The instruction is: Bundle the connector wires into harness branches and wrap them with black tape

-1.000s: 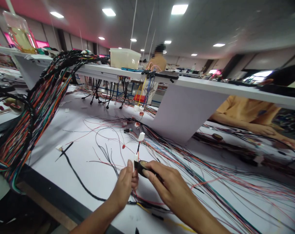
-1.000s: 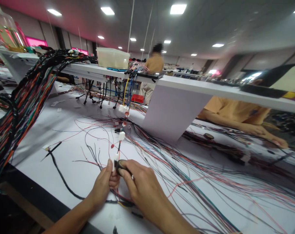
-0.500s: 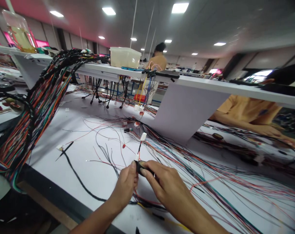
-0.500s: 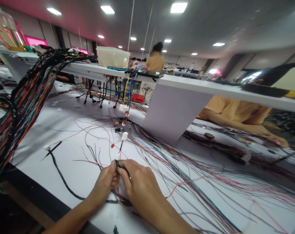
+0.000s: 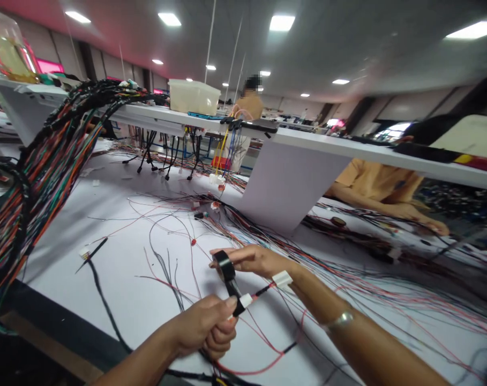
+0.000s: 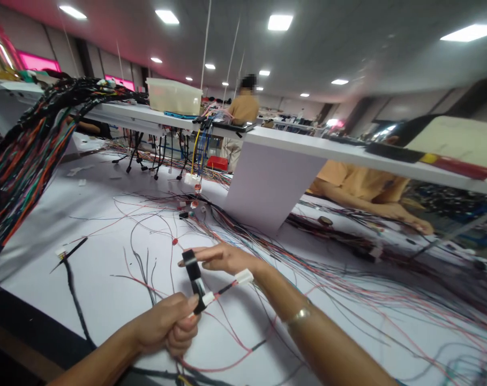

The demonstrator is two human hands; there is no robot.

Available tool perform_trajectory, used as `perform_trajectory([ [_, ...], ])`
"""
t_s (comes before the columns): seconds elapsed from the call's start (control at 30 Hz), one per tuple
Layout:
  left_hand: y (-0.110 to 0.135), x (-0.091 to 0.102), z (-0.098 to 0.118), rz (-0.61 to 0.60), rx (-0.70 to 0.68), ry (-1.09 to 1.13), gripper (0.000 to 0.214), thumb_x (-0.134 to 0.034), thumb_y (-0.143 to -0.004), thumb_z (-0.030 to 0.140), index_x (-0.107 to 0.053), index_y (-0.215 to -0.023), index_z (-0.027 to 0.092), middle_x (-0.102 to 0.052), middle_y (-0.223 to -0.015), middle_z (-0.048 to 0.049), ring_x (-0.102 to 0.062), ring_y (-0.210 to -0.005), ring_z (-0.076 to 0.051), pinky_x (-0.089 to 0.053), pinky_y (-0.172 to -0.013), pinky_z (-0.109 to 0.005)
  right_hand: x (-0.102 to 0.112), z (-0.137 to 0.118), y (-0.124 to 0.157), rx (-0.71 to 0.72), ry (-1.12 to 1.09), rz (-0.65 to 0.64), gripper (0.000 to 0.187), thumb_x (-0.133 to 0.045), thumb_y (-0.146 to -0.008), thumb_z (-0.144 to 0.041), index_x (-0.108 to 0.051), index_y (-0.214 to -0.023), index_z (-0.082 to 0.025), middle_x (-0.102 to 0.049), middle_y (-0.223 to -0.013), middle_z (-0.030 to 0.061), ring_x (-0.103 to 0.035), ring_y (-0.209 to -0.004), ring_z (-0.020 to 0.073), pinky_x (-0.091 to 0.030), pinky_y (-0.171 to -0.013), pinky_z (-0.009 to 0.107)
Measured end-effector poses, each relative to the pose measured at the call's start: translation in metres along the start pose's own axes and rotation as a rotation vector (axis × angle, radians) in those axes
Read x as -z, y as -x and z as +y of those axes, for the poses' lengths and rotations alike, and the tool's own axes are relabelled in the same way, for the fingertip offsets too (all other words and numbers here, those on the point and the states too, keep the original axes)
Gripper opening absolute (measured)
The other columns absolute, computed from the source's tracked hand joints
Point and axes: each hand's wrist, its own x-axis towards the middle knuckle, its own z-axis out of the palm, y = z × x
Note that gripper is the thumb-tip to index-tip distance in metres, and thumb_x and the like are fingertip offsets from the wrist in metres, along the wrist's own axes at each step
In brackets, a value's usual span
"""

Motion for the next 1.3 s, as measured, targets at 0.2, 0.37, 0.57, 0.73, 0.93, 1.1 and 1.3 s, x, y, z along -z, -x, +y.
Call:
perform_trajectory([
  [0.2,-0.009,0.006,-0.009,0.198,-0.058,0.002,0.045,-0.057,-0.074,0.056,-0.036,-0.058,0.02,-0.024,-0.044,0.0108,-0.016,-0.037,-0.004,-0.013,-0.038,-0.021,0.011,-0.068,-0.025,0.147,0.166,-0.506,0.025,-0.059,-0.085,-0.04,-0.071,-0.088,-0.018,-0.068,-0.097,0.0041,-0.059,-0.097,0.0168,-0.039,-0.097,0.03],
  [0.37,-0.007,0.009,-0.002,0.388,-0.274,0.158,0.038,-0.06,-0.073,0.052,-0.041,-0.066,0.02,-0.031,-0.047,0.0101,-0.021,-0.038,-0.005,-0.022,-0.039,-0.02,-0.036,-0.077,0.01,0.005,0.685,0.114,0.014,-0.069,-0.076,-0.028,-0.063,-0.086,-0.02,-0.06,-0.086,0.0035,-0.053,-0.089,0.0204,-0.039,-0.091,0.039],
  [0.57,-0.01,0.006,0.0,0.306,-0.361,0.147,0.048,-0.047,-0.081,0.059,-0.028,-0.056,0.022,-0.015,-0.047,0.0111,-0.014,-0.037,-0.005,-0.023,-0.038,-0.021,-0.073,-0.004,0.033,-0.069,0.505,0.636,0.037,-0.061,-0.083,-0.033,-0.049,-0.117,-0.024,-0.06,-0.101,0.0048,-0.053,-0.098,0.0218,-0.041,-0.088,0.037],
  [0.73,0.0,-0.001,0.009,0.546,-0.391,-0.443,0.048,-0.033,-0.088,0.056,-0.038,-0.056,0.021,-0.031,-0.049,0.0056,-0.037,-0.045,-0.011,-0.037,-0.052,-0.027,-0.091,0.005,0.013,-0.057,0.409,0.836,0.017,-0.047,-0.092,-0.031,-0.056,-0.103,-0.024,-0.058,-0.084,0.002,-0.054,-0.085,0.0199,-0.04,-0.085,0.037],
  [0.93,0.014,-0.006,0.038,0.82,-0.536,-0.954,0.019,-0.06,-0.08,0.036,-0.062,-0.087,0.019,-0.06,-0.079,-0.0019,-0.051,-0.066,-0.014,-0.041,-0.063,-0.026,-0.099,-0.002,0.004,0.034,0.484,0.879,0.013,-0.05,-0.087,-0.02,-0.057,-0.098,-0.023,-0.059,-0.08,0.0016,-0.051,-0.079,0.0195,-0.039,-0.078,0.035],
  [1.1,0.01,-0.005,0.028,0.927,-0.647,-0.902,0.015,-0.056,-0.084,0.031,-0.059,-0.08,0.017,-0.057,-0.067,0.0006,-0.053,-0.062,-0.013,-0.043,-0.061,-0.024,-0.103,-0.004,0.001,0.007,0.566,0.811,0.017,-0.044,-0.091,-0.015,-0.055,-0.101,-0.023,-0.064,-0.088,0.0016,-0.052,-0.08,0.0189,-0.03,-0.09,0.041],
  [1.3,0.012,0.001,0.013,0.885,-0.815,-1.212,0.005,-0.051,-0.088,0.02,-0.055,-0.086,0.017,-0.053,-0.07,-0.0002,-0.05,-0.063,-0.012,-0.041,-0.061,-0.024,-0.1,-0.002,-0.002,-0.105,0.488,0.727,0.02,-0.042,-0.094,-0.018,-0.059,-0.084,-0.021,-0.062,-0.076,0.0004,-0.049,-0.072,0.0177,-0.035,-0.075,0.034],
])
